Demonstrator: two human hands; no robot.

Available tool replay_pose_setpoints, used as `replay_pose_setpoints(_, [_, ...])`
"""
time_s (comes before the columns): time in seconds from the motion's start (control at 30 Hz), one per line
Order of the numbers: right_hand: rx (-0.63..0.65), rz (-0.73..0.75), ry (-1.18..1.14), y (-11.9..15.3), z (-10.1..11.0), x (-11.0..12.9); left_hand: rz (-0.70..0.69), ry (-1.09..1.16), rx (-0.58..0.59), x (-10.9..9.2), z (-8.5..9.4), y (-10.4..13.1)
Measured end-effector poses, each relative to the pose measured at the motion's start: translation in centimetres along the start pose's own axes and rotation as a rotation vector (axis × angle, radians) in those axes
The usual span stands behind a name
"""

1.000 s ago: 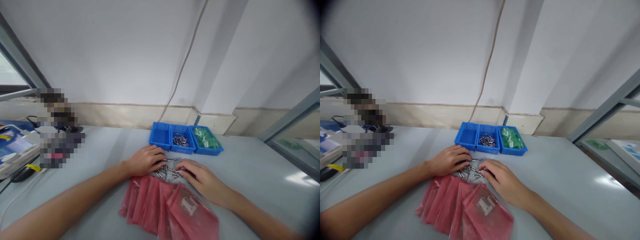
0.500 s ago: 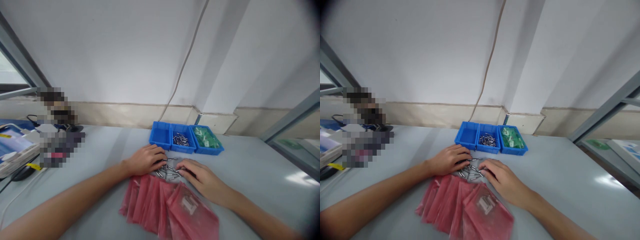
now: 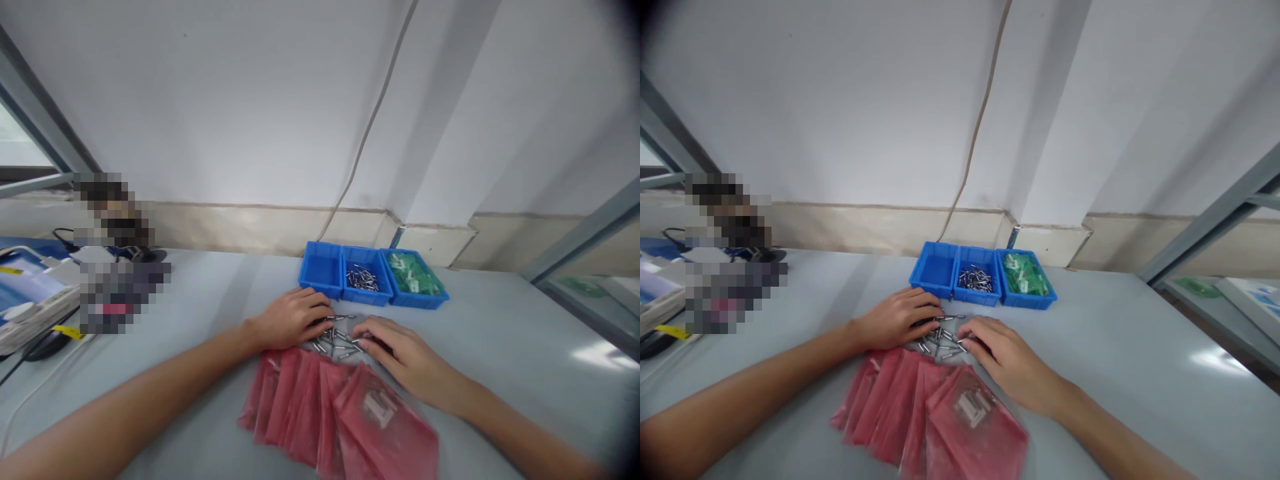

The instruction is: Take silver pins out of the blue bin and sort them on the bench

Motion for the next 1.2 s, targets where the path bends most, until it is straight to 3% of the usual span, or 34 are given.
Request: replay_pose_setpoints(1.2, [-0.009, 0.028, -0.002, 0.01, -0.08, 0.17, -0.001, 0.009, 0.0, 0.07, -0.07, 0.03])
Point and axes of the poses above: each hand's wrist, its own y-axis away from the middle knuckle, its own z-axis out of the back of the hand, x = y × z, the point moved 10 cm from there along -y, towards the middle knuckle, and after that the axes turned 9 degrees about z, right-handed, at the moved point
